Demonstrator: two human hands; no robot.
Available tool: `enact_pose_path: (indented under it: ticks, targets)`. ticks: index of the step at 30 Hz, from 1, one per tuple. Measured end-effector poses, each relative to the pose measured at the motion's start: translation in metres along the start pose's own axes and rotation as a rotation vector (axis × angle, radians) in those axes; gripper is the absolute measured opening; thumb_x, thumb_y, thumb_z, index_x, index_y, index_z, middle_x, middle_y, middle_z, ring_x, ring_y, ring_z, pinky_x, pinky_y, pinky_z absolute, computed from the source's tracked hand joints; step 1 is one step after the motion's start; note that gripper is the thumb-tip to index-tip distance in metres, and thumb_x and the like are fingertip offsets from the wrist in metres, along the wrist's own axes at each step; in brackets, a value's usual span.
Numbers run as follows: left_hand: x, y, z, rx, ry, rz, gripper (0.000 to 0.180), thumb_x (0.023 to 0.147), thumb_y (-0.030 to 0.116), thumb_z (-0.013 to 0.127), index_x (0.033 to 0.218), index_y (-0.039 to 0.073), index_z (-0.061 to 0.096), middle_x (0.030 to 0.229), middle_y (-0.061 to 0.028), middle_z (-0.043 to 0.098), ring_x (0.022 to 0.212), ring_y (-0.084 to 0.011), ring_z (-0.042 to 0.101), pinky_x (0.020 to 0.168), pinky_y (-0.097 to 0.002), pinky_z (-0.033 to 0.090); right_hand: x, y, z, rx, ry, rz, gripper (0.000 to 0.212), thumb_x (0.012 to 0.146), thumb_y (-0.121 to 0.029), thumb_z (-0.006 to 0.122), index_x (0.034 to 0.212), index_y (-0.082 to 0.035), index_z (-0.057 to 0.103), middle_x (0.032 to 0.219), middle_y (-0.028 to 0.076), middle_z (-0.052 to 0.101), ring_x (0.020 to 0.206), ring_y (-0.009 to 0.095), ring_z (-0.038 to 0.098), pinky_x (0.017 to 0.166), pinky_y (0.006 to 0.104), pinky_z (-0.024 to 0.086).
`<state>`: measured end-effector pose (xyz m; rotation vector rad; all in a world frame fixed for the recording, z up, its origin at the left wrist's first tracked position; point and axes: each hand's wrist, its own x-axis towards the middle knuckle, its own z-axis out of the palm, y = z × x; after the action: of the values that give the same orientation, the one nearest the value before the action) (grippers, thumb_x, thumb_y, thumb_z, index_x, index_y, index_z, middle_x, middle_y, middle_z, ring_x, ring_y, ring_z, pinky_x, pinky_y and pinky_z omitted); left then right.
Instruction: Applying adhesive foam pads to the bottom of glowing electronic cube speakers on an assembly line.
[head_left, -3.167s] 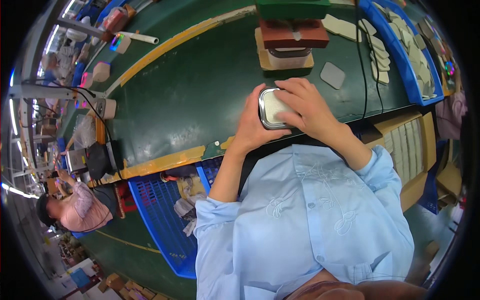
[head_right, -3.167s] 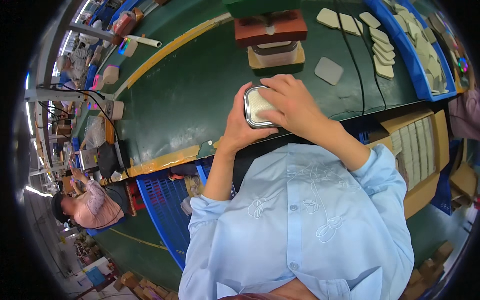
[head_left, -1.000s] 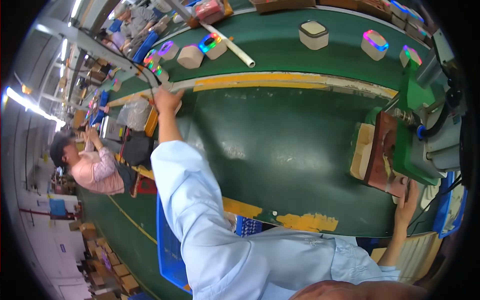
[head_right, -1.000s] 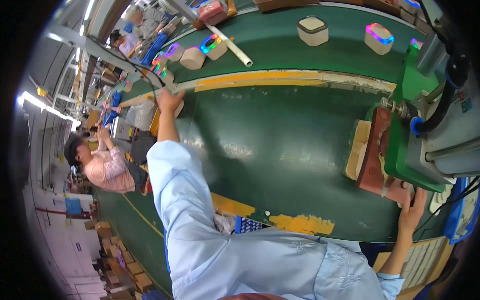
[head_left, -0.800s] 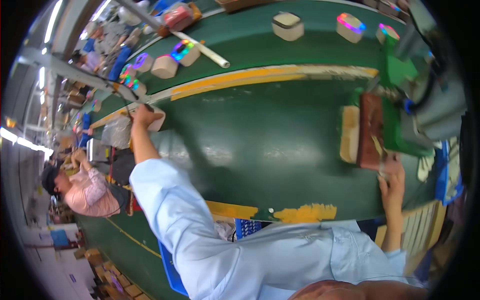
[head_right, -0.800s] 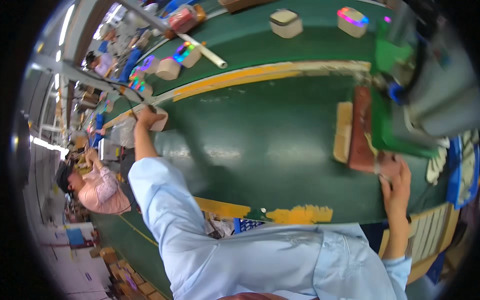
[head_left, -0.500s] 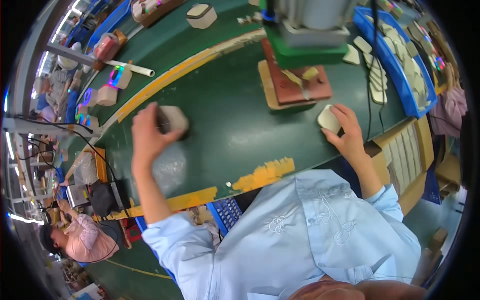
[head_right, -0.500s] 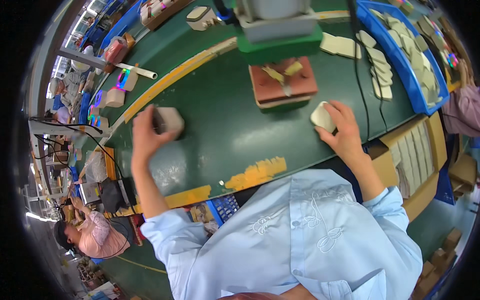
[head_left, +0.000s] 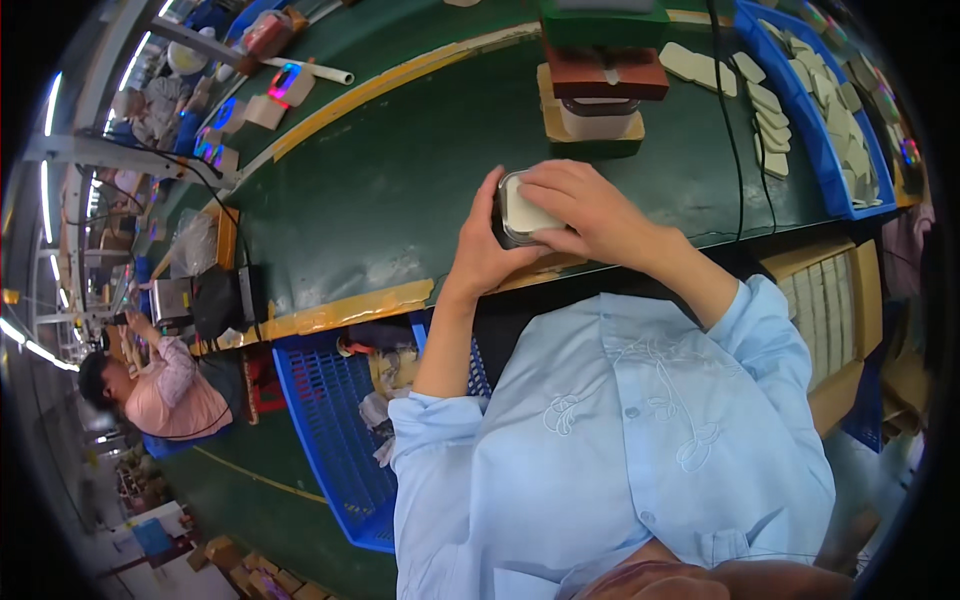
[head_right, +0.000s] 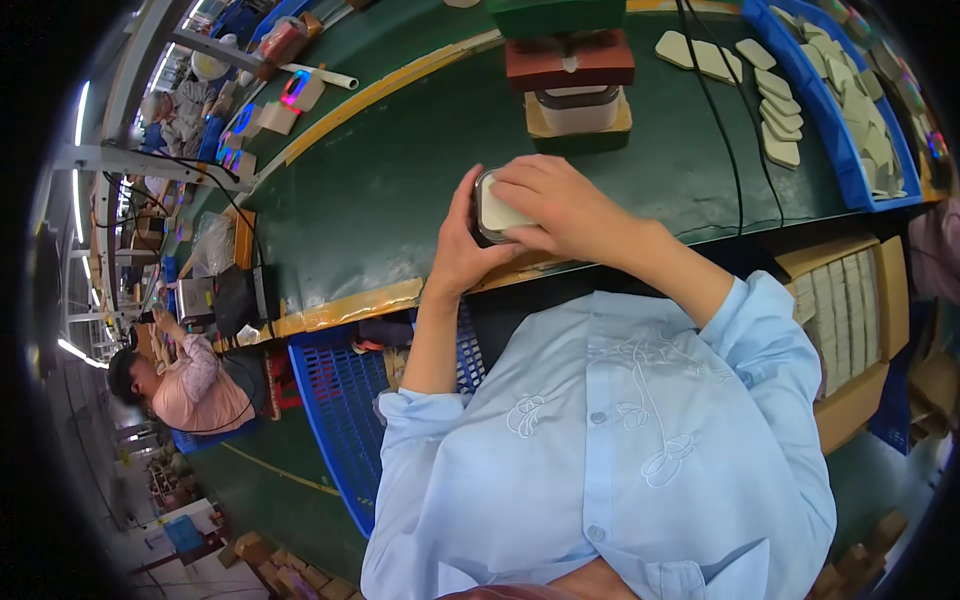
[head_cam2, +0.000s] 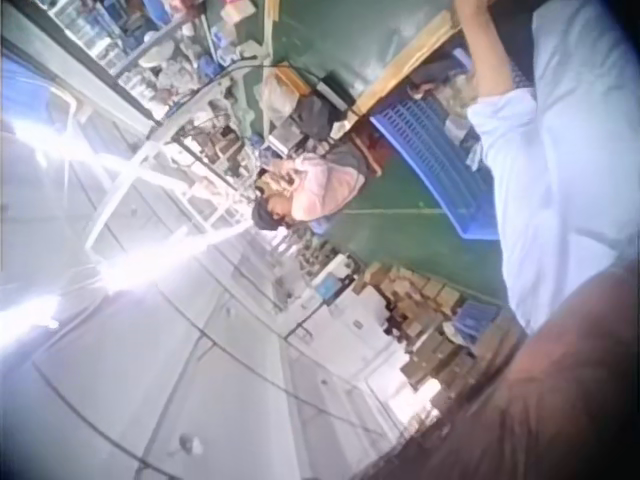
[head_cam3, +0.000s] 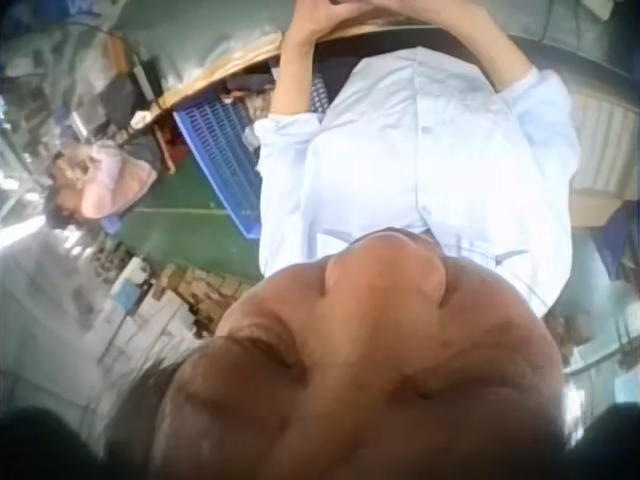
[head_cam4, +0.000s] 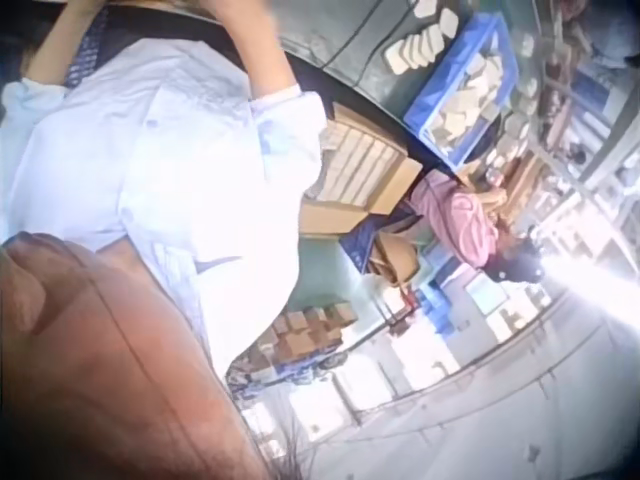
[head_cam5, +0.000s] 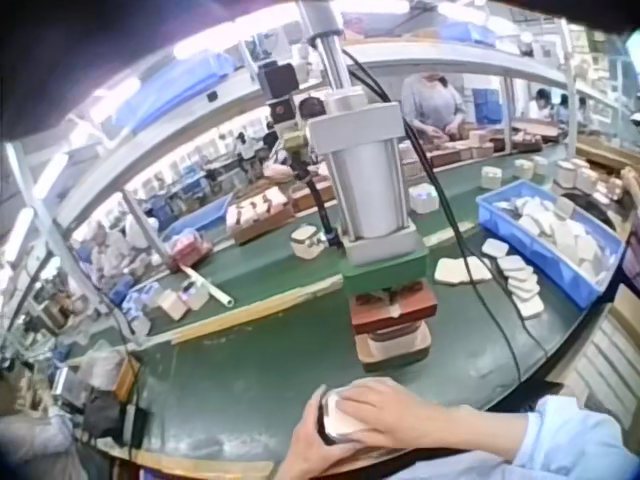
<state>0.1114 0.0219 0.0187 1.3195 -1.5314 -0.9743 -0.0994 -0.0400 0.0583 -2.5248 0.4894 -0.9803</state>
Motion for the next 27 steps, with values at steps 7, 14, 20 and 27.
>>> enact_pose_path:
  ticks: [7,14,20,27]
  targets:
    - [0.0,-0.002,-0.008,0.053,-0.014,0.019,0.099,0.061,0.016,0.089,0.147,0.004,0.041,0.136,-0.0145,0.056,0.125,-0.0255,0.057,0.106,-0.0369,0.046,0.005,-0.001,-0.006,-0.191,-0.315,0.016,0.061,0.084,-0.026,0.073,0.137,-0.002,0.053,0.146,0.014,0.049,0.14,0.035,0.041,0.115,0.0506,0.034]
    - [0.004,-0.007,-0.004,0.113,0.026,0.116,0.101,0.058,0.021,0.091,0.144,0.004,0.042,0.132,-0.0161,0.056,0.123,-0.0304,0.057,0.104,-0.0388,0.046,-0.016,0.017,0.011,0.0,-0.121,-0.001,0.104,0.074,-0.036,0.084,0.154,0.0,0.028,0.158,0.023,0.031,0.147,0.035,0.033,0.119,0.0494,0.029]
    - [0.001,0.016,0.021,-0.118,-0.109,0.095,0.104,0.063,0.021,0.09,0.15,0.0,0.037,0.14,-0.0149,0.053,0.132,-0.0254,0.05,0.109,-0.0383,0.042,-0.07,-0.008,0.003,0.482,0.157,0.638,0.104,0.065,-0.016,0.089,0.151,0.002,0.034,0.138,0.015,0.055,0.128,0.025,0.054,0.109,0.0365,0.041]
    - [0.133,0.014,0.031,-0.084,0.052,0.229,0.113,0.058,0.032,0.093,0.149,-0.001,0.036,0.138,-0.0191,0.054,0.133,-0.0329,0.05,0.106,-0.0419,0.044,-0.103,0.011,-0.039,0.569,0.74,0.827,0.072,0.071,-0.001,0.083,0.134,0.003,0.05,0.121,0.013,0.064,0.111,0.022,0.063,0.098,0.0359,0.051]
